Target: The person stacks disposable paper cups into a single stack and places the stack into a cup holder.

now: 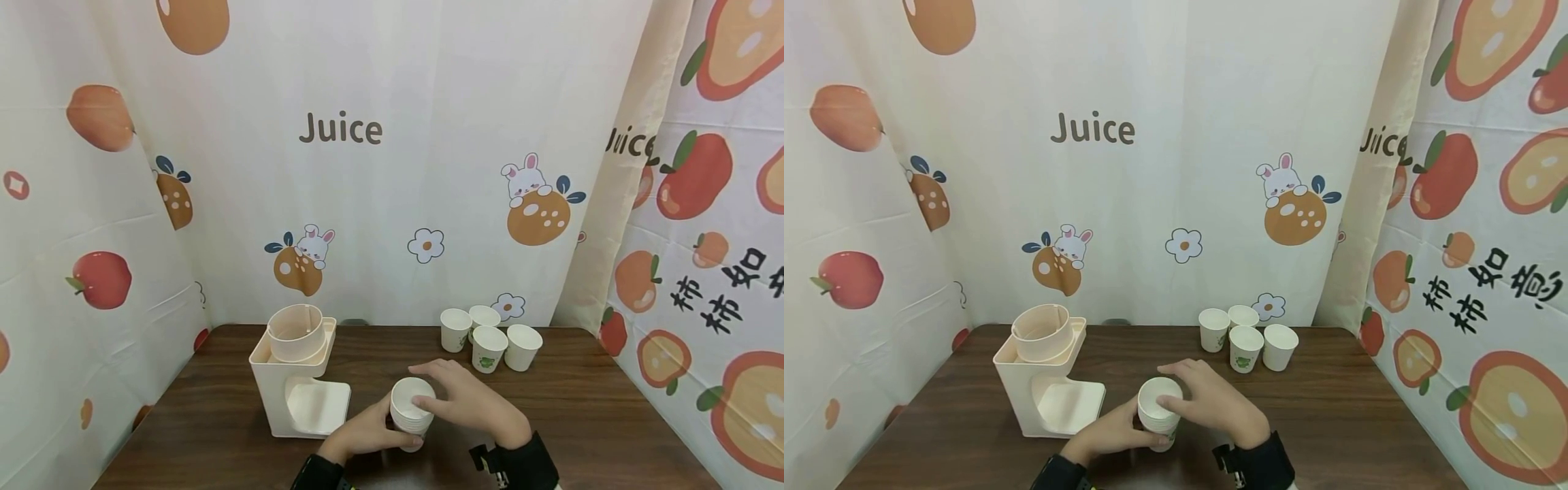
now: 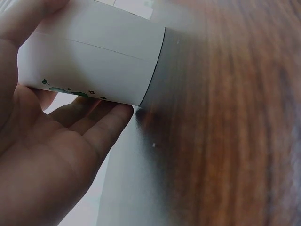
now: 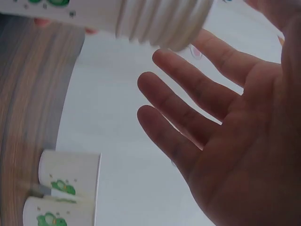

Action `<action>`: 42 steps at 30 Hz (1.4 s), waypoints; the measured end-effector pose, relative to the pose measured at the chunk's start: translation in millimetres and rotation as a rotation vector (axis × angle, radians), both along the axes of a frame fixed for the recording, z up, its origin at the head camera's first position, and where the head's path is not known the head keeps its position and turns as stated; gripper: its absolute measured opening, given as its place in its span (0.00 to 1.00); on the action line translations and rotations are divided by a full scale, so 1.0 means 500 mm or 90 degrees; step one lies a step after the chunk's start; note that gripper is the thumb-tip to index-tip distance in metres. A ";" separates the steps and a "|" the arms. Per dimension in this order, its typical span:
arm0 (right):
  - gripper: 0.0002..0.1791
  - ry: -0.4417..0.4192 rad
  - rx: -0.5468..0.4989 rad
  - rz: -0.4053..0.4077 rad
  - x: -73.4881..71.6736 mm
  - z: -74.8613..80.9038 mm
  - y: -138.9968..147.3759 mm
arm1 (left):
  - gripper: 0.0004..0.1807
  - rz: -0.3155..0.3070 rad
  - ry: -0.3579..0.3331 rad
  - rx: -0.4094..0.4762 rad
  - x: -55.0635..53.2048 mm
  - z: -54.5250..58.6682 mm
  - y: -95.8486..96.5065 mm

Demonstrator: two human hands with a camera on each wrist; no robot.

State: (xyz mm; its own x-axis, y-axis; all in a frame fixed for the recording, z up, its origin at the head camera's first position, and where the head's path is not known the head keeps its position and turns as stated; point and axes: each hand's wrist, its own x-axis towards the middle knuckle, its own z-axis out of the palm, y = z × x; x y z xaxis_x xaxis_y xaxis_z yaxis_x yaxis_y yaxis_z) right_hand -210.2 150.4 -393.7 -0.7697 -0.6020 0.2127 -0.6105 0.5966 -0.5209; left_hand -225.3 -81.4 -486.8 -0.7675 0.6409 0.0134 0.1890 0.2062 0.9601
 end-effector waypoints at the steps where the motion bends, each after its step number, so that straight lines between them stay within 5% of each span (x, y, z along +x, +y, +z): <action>1: 0.28 0.003 -0.003 -0.004 -0.002 0.000 0.005 | 0.48 0.006 0.001 -0.004 0.000 0.001 0.000; 16: 0.29 -0.007 -0.029 -0.099 -0.021 -0.008 0.060 | 0.49 0.012 0.012 -0.012 0.003 0.002 0.001; 42: 0.22 0.202 -0.012 -0.270 -0.068 -0.021 0.146 | 0.47 0.017 0.027 -0.013 0.002 0.005 0.001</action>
